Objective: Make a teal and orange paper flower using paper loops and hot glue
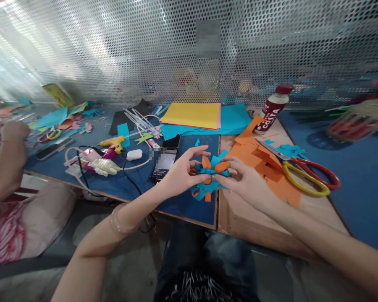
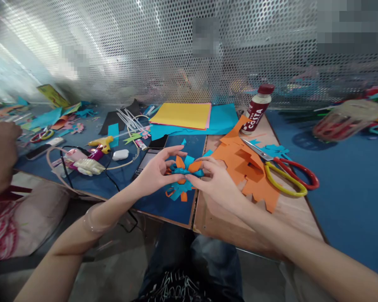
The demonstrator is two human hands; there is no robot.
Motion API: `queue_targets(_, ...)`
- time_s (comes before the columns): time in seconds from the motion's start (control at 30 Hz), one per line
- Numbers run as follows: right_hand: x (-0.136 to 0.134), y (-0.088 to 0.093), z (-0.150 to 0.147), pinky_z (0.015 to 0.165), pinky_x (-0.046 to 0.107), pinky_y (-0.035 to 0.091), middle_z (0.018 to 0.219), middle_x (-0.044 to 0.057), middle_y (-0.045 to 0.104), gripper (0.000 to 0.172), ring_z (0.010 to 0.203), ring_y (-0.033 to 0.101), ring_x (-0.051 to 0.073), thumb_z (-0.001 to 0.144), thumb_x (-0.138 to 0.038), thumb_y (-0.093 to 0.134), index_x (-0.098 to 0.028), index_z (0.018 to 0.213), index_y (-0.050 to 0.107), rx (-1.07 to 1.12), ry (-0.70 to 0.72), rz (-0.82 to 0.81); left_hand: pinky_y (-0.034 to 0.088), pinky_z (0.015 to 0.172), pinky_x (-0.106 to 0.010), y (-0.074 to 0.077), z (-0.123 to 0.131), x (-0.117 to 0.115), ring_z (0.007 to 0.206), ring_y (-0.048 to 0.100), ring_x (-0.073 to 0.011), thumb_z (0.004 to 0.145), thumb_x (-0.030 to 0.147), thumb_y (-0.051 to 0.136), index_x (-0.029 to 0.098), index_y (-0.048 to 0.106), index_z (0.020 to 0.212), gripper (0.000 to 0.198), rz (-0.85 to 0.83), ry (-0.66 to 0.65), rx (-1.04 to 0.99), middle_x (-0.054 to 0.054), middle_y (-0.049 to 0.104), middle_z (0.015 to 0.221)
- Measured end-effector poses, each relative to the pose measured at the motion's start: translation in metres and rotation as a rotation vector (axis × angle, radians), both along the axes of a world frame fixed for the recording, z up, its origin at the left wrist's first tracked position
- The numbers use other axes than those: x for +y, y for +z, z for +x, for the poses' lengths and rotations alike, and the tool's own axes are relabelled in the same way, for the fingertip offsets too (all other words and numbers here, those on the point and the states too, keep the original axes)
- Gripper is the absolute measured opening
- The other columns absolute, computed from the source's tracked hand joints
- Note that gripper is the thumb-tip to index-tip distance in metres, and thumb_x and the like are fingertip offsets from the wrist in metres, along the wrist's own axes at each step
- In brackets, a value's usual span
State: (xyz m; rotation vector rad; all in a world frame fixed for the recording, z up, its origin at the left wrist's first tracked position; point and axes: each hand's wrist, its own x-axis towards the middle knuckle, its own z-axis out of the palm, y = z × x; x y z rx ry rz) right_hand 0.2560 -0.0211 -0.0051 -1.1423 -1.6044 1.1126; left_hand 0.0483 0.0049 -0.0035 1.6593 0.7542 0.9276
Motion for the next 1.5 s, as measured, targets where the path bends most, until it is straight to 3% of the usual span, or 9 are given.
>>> queue_targets(0.43,0.001,-0.003,0.000,0.078,0.037,0.060,0.113,0.007,0.056,0.023,0.089,0.066,0.020,0.077,-0.042,0.072,-0.021,0.078,0.066,-0.001,-0.025,0.010,0.062,0.081,-0.034,-0.002,0.006,-0.004,0.107,0.066,-0.0226,0.076,0.023,0.080,0.029,0.044,0.143,0.076,0.027,0.050,0.054,-0.010,0.053,0.139)
queue_targets(0.63,0.000,-0.003,0.000,0.075,0.035,0.059,0.112,0.009,0.055,0.025,0.096,0.063,0.022,0.077,-0.044,0.071,-0.020,0.075,0.066,-0.011,-0.027,0.015,0.061,0.081,-0.033,-0.003,0.006,-0.006,0.108,0.066,-0.0227,0.076,0.023,0.081,0.029,0.044,0.143,0.077,0.033,0.056,0.055,-0.010,0.054,0.138)
queue_targets(1.0,-0.002,-0.002,0.002,0.087,0.040,0.057,0.114,0.009,0.053,0.020,0.110,0.060,0.025,0.081,-0.040,0.068,-0.021,0.079,0.063,-0.075,-0.002,0.084,0.061,0.078,-0.031,-0.001,0.005,-0.006,0.104,0.067,-0.0214,0.075,0.022,0.082,0.030,0.045,0.142,0.076,0.022,0.063,0.049,-0.009,0.054,0.139)
queue_targets(1.13,-0.003,-0.002,0.002,0.091,0.046,0.053,0.117,0.010,0.056,0.021,0.115,0.058,0.029,0.081,-0.042,0.068,-0.022,0.079,0.064,-0.169,-0.054,0.134,0.060,0.080,-0.031,0.001,0.007,-0.009,0.106,0.067,-0.0218,0.073,0.022,0.085,0.029,0.046,0.140,0.078,0.012,0.090,0.048,-0.010,0.055,0.139)
queue_targets(1.4,-0.004,0.000,0.003,0.093,0.044,0.048,0.115,0.007,0.060,0.024,0.112,0.059,0.027,0.083,-0.045,0.069,-0.022,0.076,0.068,-0.137,-0.071,0.136,0.059,0.089,-0.038,0.000,0.007,-0.010,0.109,0.066,-0.0237,0.072,0.024,0.085,0.028,0.048,0.140,0.078,0.049,0.105,0.064,-0.010,0.057,0.139)
queue_targets(1.5,-0.004,0.002,0.002,0.088,0.040,0.050,0.112,0.007,0.060,0.024,0.106,0.061,0.025,0.082,-0.045,0.071,-0.022,0.076,0.070,-0.084,-0.067,0.099,0.057,0.090,-0.037,0.002,0.007,-0.009,0.110,0.065,-0.0236,0.075,0.027,0.084,0.027,0.048,0.140,0.075,0.093,0.115,0.100,-0.009,0.059,0.138)
